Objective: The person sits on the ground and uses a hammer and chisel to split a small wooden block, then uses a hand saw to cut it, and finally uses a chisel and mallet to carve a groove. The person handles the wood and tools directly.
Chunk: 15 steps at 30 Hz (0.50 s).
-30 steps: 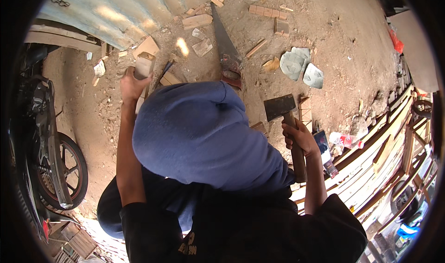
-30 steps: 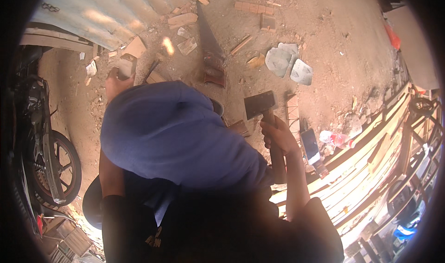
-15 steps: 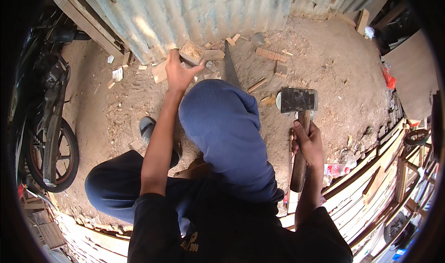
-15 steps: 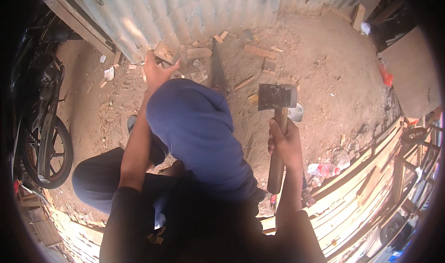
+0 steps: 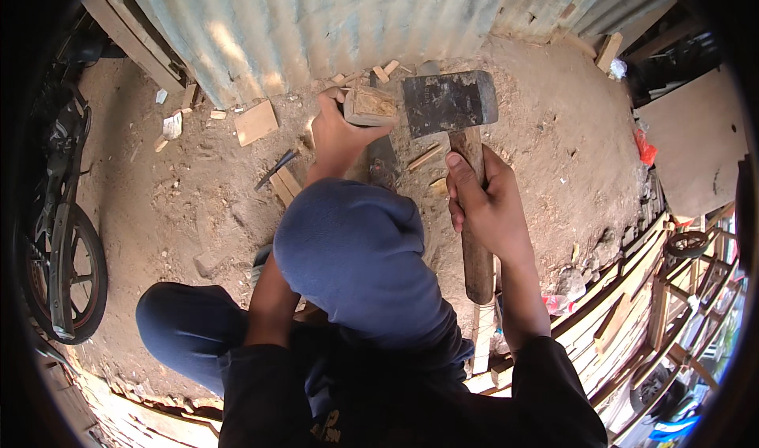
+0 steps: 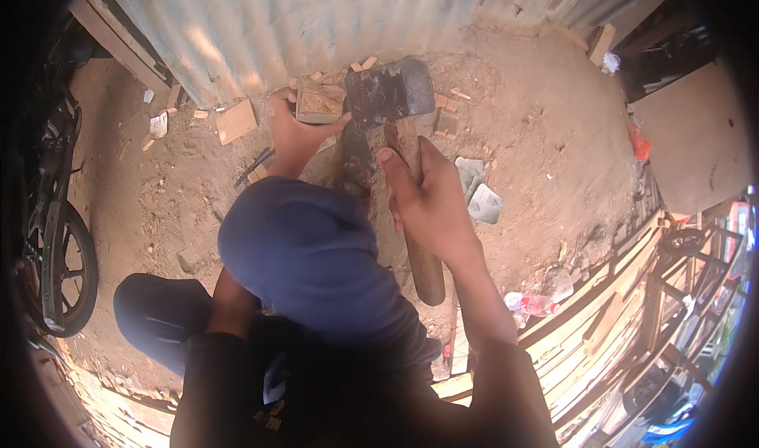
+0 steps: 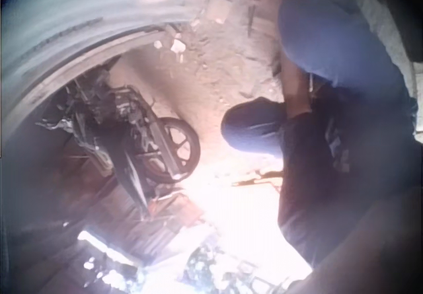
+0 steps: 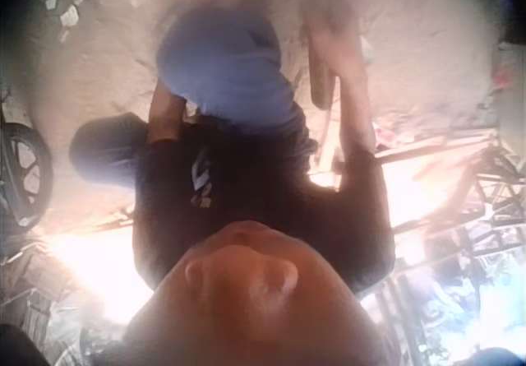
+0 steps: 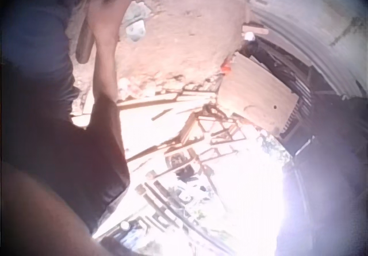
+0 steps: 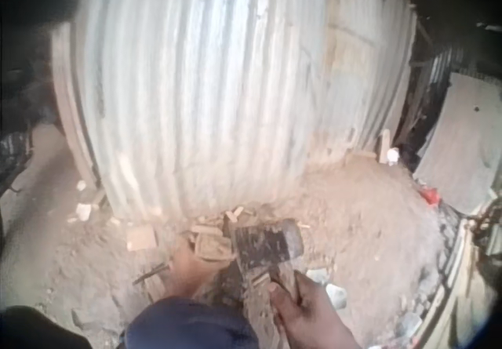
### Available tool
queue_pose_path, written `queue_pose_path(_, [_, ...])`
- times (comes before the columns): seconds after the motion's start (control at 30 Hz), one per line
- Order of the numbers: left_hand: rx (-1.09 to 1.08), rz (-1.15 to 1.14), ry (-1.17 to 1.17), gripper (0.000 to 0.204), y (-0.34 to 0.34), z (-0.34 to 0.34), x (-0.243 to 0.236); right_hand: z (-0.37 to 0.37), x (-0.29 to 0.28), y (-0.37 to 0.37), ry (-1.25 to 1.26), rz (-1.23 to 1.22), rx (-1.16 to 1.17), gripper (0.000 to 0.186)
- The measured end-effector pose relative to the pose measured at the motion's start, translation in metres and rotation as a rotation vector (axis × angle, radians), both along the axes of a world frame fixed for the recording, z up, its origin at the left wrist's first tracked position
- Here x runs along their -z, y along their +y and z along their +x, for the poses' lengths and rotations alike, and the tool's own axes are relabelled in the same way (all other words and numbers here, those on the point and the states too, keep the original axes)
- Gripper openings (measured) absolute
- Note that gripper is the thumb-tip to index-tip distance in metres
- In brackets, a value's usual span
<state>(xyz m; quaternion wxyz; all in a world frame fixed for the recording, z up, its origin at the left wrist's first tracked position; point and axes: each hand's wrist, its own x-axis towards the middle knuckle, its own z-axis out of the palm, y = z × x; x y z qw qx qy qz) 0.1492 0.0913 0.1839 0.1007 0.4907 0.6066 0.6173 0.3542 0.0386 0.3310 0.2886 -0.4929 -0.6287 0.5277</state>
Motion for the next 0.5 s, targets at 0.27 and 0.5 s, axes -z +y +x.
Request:
queue_pose_path(0.27, [-0.01, 0.262, 0.002, 0.068, -0.003, -0.018, 0.002, -0.041, -0.022, 0.004, -0.045, 0.101, -0.002, 0.023])
queue_pose_path(0.5, [-0.123, 0.221, 0.11, 0.064, -0.007, -0.02, 0.007, -0.06, -0.032, -0.008, -0.061, 0.415, 0.029, 0.026])
